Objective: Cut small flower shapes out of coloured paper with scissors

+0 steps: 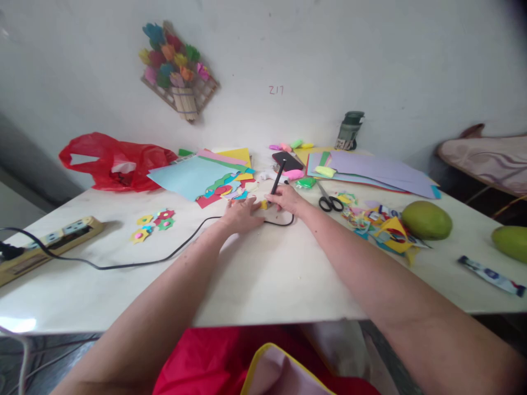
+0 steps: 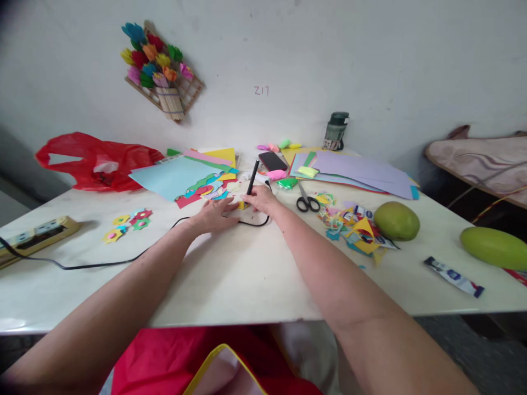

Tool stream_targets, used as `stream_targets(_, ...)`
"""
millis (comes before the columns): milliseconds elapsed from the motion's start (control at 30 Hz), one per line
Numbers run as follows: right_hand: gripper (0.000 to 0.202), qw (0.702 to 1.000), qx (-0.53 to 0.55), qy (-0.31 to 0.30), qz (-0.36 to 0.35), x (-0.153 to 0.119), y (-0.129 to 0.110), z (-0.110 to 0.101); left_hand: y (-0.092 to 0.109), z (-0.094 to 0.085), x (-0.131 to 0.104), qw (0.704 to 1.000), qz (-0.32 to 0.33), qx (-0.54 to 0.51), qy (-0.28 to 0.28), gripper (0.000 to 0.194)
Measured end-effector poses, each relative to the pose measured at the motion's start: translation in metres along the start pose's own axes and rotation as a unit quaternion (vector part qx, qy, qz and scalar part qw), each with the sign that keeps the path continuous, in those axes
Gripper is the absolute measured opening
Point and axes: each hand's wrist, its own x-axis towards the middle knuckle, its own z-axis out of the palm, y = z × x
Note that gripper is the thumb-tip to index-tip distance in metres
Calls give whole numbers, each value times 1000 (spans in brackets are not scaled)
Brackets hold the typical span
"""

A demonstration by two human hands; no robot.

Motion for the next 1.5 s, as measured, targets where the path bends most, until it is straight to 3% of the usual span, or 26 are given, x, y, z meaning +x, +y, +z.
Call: stream_targets(1500,10,1000,-7,5,0,4,7,0,0,-2,-2,1000,13,-15,4,74)
